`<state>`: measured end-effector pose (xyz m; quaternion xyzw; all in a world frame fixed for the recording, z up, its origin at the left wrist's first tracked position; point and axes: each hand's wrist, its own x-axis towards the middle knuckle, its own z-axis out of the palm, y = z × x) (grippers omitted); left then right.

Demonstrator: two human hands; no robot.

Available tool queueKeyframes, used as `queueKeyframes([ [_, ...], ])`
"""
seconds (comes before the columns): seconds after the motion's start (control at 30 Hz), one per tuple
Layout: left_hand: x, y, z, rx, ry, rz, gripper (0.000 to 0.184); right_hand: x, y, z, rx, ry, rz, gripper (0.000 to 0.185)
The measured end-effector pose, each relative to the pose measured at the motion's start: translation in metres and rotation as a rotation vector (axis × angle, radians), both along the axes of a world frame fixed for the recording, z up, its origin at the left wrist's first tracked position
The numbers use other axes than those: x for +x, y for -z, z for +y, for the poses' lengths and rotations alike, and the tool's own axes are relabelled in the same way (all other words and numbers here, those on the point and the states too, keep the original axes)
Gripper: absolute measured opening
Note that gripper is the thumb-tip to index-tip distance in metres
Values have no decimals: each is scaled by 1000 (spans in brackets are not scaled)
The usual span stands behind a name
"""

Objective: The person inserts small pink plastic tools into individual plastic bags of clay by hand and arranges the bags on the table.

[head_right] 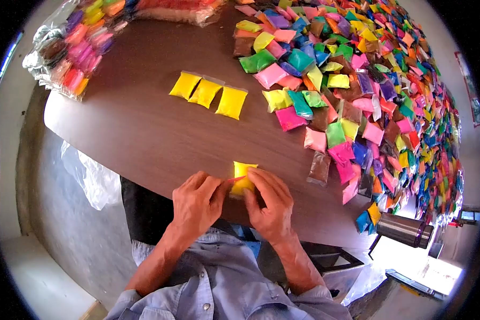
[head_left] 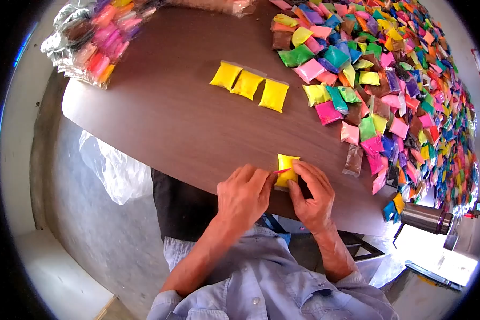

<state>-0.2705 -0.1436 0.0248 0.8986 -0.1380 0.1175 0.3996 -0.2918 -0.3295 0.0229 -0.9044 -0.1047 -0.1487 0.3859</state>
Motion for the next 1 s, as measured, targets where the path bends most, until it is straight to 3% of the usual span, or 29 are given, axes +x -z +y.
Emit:
queueKeyframes([
  [0.33, 13, 5, -2, -65, -57, 43, 6, -1, 1, 2, 29, 30, 31, 36],
  [0.4, 12, 4, -1, -85, -79, 41, 5, 0, 2, 3, 147, 26, 58, 32],
  [0.6, 3, -11, -3, -147, -4, 18, 4, 6, 4, 0, 54, 11, -1, 27],
  [0.9, 15, -6, 9, 139, -9, 56, 5, 7, 3, 5, -8, 18, -34, 41],
  [1.0, 15, -11, 11, -37, -85, 83, 4, 5, 2, 6, -51, 54, -36, 41],
])
